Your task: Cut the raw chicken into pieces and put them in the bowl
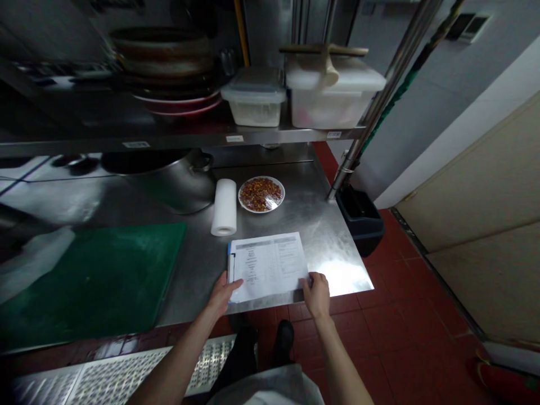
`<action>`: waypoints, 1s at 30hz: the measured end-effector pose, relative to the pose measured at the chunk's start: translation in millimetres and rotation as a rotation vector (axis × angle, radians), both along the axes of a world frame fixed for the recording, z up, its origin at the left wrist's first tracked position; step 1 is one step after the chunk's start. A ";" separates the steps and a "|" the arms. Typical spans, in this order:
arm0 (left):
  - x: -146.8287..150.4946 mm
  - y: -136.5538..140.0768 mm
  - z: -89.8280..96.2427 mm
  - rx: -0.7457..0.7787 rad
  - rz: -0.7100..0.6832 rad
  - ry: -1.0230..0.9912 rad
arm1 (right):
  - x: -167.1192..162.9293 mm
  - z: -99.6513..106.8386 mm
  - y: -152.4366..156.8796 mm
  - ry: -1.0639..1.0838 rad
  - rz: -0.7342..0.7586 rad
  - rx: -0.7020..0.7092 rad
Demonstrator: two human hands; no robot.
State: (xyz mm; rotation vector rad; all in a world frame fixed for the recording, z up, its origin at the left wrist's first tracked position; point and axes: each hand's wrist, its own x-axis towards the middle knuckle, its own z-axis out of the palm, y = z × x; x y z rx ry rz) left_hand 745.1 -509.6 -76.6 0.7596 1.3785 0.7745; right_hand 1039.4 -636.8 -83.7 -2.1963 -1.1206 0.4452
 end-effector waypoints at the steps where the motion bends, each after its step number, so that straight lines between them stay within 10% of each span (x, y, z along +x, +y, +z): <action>1: 0.0 -0.2 0.2 -0.001 0.006 -0.004 | -0.7 -1.0 -0.7 0.034 -0.029 0.030; 30: 1.6 -6.2 -14.9 0.115 0.067 0.058 | 17.7 -25.0 -3.6 0.507 -0.082 0.111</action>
